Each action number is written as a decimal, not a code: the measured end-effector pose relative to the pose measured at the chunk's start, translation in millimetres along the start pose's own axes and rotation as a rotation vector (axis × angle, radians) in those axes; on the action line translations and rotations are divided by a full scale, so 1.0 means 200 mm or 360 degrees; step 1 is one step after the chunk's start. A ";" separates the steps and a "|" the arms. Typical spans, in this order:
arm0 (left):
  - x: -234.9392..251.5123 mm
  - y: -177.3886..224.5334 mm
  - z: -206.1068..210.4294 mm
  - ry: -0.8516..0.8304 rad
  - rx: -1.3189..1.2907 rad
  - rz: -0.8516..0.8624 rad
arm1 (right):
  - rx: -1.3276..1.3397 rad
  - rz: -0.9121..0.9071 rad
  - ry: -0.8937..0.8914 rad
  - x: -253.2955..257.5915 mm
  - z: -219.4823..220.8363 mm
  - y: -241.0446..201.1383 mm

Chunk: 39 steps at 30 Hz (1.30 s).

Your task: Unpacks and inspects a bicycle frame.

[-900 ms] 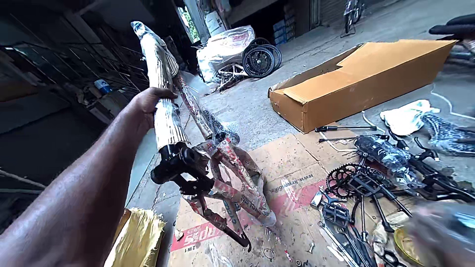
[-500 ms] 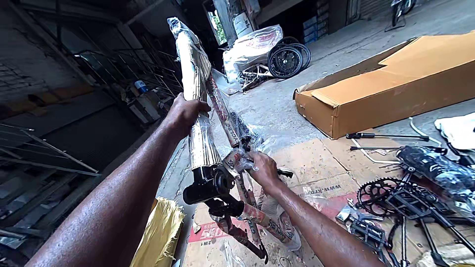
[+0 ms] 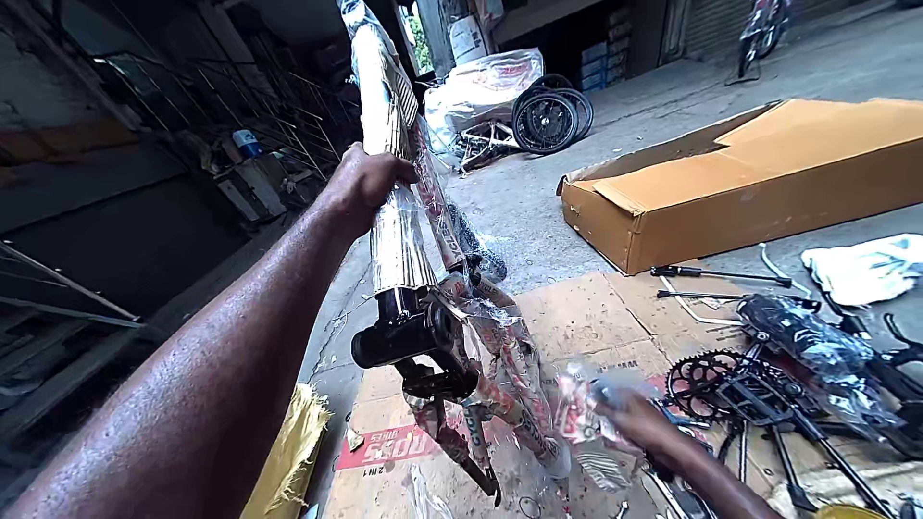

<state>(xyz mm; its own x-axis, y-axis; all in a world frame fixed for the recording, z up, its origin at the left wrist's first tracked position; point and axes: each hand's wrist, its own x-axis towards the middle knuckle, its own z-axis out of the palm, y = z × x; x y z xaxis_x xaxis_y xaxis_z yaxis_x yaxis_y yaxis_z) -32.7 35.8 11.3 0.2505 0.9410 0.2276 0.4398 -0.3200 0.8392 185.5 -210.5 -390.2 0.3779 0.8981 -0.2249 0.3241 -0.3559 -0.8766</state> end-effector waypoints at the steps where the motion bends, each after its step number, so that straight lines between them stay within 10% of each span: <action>1: -0.01 0.01 0.01 -0.0018 -0.0004 -0.0001 | 0.0372 0.0060 0.0273 0.00 -0.03 0.02; 4: -0.01 0.02 0.04 -0.0029 -0.0044 0.0022 | 0.0794 0.0061 0.0610 0.05 -0.13 -0.06; 10: -0.03 0.04 0.08 -0.0004 -0.0064 0.0038 | 0.0103 -0.0822 0.0541 0.22 0.08 -0.59; 16: -0.10 0.04 0.09 0.0044 -0.0036 0.0024 | -0.0480 -0.0876 0.0756 0.35 0.34 -1.05; 32: -0.05 0.05 0.09 0.0005 -0.0082 -0.0025 | -0.1392 -0.1010 0.0239 0.20 0.05 -1.17; 35: -0.02 0.07 0.09 0.0018 -0.0088 -0.0068 | -0.1290 -0.1279 0.0123 0.07 -0.03 -1.00; 39: 0.04 0.06 0.04 0.0013 0.0007 -0.0087 | -0.1243 -0.0943 -0.0689 -0.41 -0.15 -0.39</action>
<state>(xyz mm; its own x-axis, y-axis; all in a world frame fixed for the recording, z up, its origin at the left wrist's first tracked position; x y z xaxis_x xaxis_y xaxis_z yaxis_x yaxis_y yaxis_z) -18.7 39.4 19.4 0.2187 0.9580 0.1854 0.4562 -0.2683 0.8485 154.9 -263.1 -291.4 -0.3119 0.9426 -0.1195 0.8781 0.2379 -0.4152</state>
